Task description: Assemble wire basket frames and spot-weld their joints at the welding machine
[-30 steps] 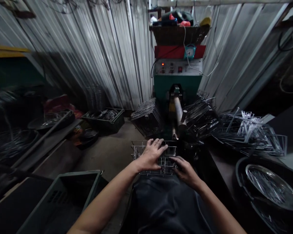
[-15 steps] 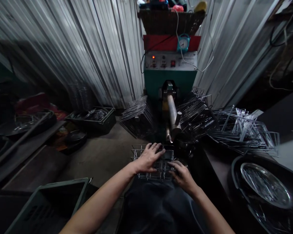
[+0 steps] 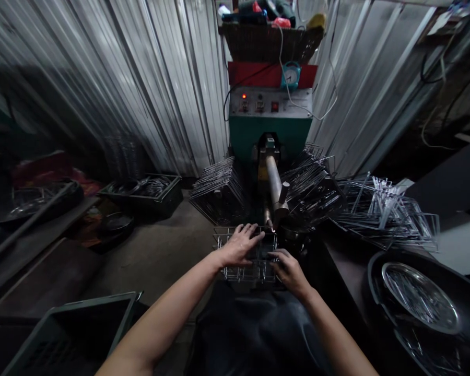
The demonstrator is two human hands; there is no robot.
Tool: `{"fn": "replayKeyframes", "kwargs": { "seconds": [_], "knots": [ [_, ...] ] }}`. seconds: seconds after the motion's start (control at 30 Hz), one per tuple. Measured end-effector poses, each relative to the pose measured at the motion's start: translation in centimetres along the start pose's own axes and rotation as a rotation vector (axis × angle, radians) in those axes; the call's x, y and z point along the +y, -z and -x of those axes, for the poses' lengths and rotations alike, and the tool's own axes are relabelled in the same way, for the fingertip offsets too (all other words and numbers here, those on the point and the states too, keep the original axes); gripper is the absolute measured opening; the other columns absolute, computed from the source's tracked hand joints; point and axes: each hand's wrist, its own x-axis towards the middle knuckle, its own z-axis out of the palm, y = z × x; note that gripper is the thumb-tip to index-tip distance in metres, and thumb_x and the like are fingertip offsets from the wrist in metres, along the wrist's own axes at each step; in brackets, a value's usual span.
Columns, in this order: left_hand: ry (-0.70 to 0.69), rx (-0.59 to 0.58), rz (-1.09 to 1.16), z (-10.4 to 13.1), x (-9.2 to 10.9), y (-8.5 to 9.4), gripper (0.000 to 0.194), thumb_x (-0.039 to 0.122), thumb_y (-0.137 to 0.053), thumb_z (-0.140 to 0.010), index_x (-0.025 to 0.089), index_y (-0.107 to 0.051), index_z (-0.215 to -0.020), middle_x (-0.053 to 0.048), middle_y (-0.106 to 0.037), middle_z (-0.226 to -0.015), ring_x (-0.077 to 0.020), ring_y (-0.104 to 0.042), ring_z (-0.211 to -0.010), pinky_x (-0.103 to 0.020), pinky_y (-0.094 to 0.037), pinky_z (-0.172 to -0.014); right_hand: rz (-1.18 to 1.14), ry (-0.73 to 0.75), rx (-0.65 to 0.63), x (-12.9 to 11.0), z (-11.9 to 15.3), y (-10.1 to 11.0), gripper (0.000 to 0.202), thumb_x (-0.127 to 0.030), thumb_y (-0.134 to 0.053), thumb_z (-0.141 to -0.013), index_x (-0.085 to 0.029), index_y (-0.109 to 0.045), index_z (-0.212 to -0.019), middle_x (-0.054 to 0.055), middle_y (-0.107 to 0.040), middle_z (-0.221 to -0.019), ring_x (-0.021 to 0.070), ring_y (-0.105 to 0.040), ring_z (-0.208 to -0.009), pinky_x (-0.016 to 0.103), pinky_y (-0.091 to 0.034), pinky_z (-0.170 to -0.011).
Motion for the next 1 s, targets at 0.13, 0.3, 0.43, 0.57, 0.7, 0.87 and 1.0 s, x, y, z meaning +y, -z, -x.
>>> {"fn": "replayKeyframes", "kwargs": {
  "seconds": [0.13, 0.3, 0.43, 0.57, 0.7, 0.87, 1.0],
  "knots": [
    [0.035, -0.024, -0.001, -0.5, -0.2, 0.2, 0.094, 0.038, -0.075, -0.055, 0.017, -0.029, -0.135, -0.025, -0.025, -0.141, -0.0377, -0.023, -0.130, -0.054, -0.020, -0.102, -0.010, 0.000, -0.005, 0.9, -0.7, 0.0, 0.021, -0.024, -0.047, -0.086, -0.021, -0.059, -0.103, 0.008, -0.057, -0.095, 0.0195, -0.057, -0.090, 0.034, -0.048, -0.079],
    [0.066, -0.021, 0.003, -0.6, 0.0, 0.3, 0.095, 0.050, -0.072, -0.055, 0.018, -0.030, -0.134, -0.023, -0.026, -0.141, -0.0396, -0.024, -0.129, -0.056, -0.020, -0.101, -0.047, 0.002, -0.009, 0.9, -0.8, 0.0, 0.019, -0.025, -0.047, -0.087, -0.021, -0.058, -0.102, 0.008, -0.057, -0.096, 0.0189, -0.056, -0.089, 0.033, -0.048, -0.079],
    [0.049, -0.029, 0.021, -0.4, 0.0, 0.6, 0.095, 0.048, -0.072, -0.057, 0.018, -0.028, -0.135, -0.024, -0.025, -0.141, -0.0391, -0.022, -0.130, -0.056, -0.019, -0.101, -0.031, 0.018, 0.013, 0.6, -0.7, 0.0, 0.020, -0.025, -0.047, -0.088, -0.020, -0.058, -0.103, 0.009, -0.055, -0.098, 0.0190, -0.056, -0.091, 0.033, -0.048, -0.080],
    [0.043, -0.040, 0.048, -1.1, -0.7, 0.8, 0.095, 0.040, -0.074, -0.055, 0.016, -0.029, -0.135, -0.024, -0.023, -0.142, -0.0378, -0.019, -0.131, -0.055, -0.017, -0.103, -0.004, 0.024, 0.027, 0.8, -1.0, 0.0, 0.022, -0.026, -0.046, -0.088, -0.021, -0.058, -0.105, 0.009, -0.055, -0.099, 0.0191, -0.055, -0.092, 0.034, -0.047, -0.081],
    [0.057, -0.014, 0.087, -2.5, -1.5, 0.4, 0.092, 0.035, -0.074, -0.055, 0.018, -0.031, -0.134, -0.022, -0.024, -0.142, -0.0370, -0.020, -0.132, -0.056, -0.016, -0.104, 0.011, 0.032, 0.072, 1.8, -2.0, 0.2, 0.022, -0.025, -0.045, -0.088, -0.020, -0.059, -0.104, 0.009, -0.056, -0.097, 0.0191, -0.056, -0.092, 0.034, -0.047, -0.081],
    [0.112, -0.038, 0.147, -3.9, -2.5, 0.0, 0.095, 0.036, -0.076, -0.053, 0.021, -0.031, -0.135, -0.019, -0.023, -0.144, -0.0380, -0.019, -0.131, -0.057, -0.015, -0.104, 0.027, 0.041, 0.091, 2.6, -3.2, 0.6, 0.020, -0.025, -0.046, -0.087, -0.020, -0.060, -0.100, 0.008, -0.057, -0.095, 0.0190, -0.057, -0.089, 0.033, -0.048, -0.079],
    [0.104, -0.056, 0.205, -4.4, -3.0, -0.1, 0.092, 0.038, -0.076, -0.055, 0.023, -0.031, -0.135, -0.017, -0.023, -0.144, -0.0362, -0.019, -0.132, -0.054, -0.015, -0.105, 0.019, 0.020, 0.111, 2.3, -3.7, 0.7, 0.020, -0.027, -0.047, -0.087, -0.020, -0.062, -0.099, 0.009, -0.058, -0.096, 0.0192, -0.057, -0.090, 0.031, -0.047, -0.080]
  ]
}}
